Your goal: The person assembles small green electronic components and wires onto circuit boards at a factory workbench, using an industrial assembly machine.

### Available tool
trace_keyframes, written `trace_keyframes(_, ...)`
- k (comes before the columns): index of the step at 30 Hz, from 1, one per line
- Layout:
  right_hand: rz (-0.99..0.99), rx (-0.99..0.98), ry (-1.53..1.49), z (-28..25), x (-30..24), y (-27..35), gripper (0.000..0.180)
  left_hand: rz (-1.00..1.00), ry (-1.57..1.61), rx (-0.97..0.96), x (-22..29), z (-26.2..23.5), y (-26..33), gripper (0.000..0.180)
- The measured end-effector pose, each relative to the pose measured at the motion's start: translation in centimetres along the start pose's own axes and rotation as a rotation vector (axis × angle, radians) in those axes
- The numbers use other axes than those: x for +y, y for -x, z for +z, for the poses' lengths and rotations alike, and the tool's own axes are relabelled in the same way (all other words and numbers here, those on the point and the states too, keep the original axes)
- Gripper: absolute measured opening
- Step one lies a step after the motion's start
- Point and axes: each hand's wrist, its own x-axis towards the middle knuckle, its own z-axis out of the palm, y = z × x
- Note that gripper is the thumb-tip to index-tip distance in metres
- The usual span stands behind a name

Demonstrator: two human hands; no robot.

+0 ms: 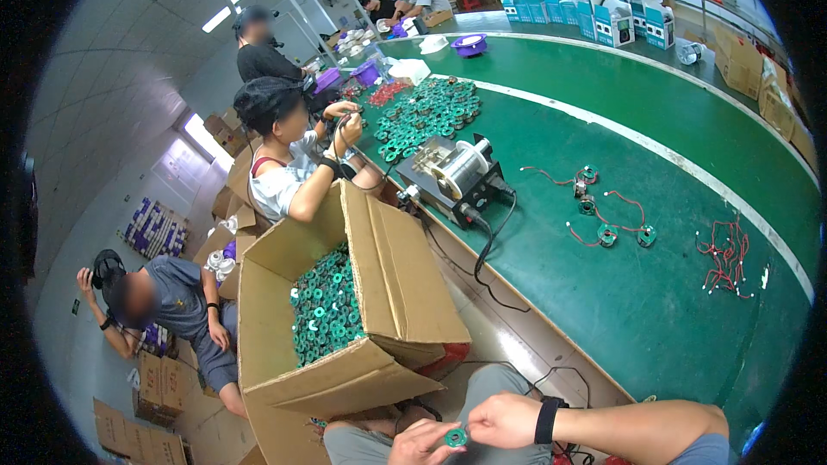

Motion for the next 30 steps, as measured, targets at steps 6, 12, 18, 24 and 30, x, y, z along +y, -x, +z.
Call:
trace_keyframes(6, -0.028, -0.017, 0.118, 0.0, 1.7, 0.1, 0.021, 0.006, -0.006, 0.009, -0.3, -0.2, 0.0, 0.038)
trace_keyframes(12, -0.075, -0.088, -0.017, 0.9, 0.6, 0.3, 0.021, 0.033, 0.012, -0.01, -0.3, 0.0, 0.1, 0.036)
trace_keyframes(18, 0.024, 0.026, 0.044, -0.6, -0.4, -0.2, 0.021, 0.043, 0.011, -0.006, -0.2, -0.1, 0.1, 0.036)
trace_keyframes(24, -0.082, -0.073, 0.114, 0.2, 0.8, 0.0, 0.021, 0.031, -0.001, 0.005, -0.6, -0.1, -0.1, 0.039)
trace_keyframes(30, -0.153, -0.097, 0.072, 0.9, 0.7, 0.3, 0.024, 0.037, 0.009, -0.007, -0.3, -0.1, -0.3, 0.04)
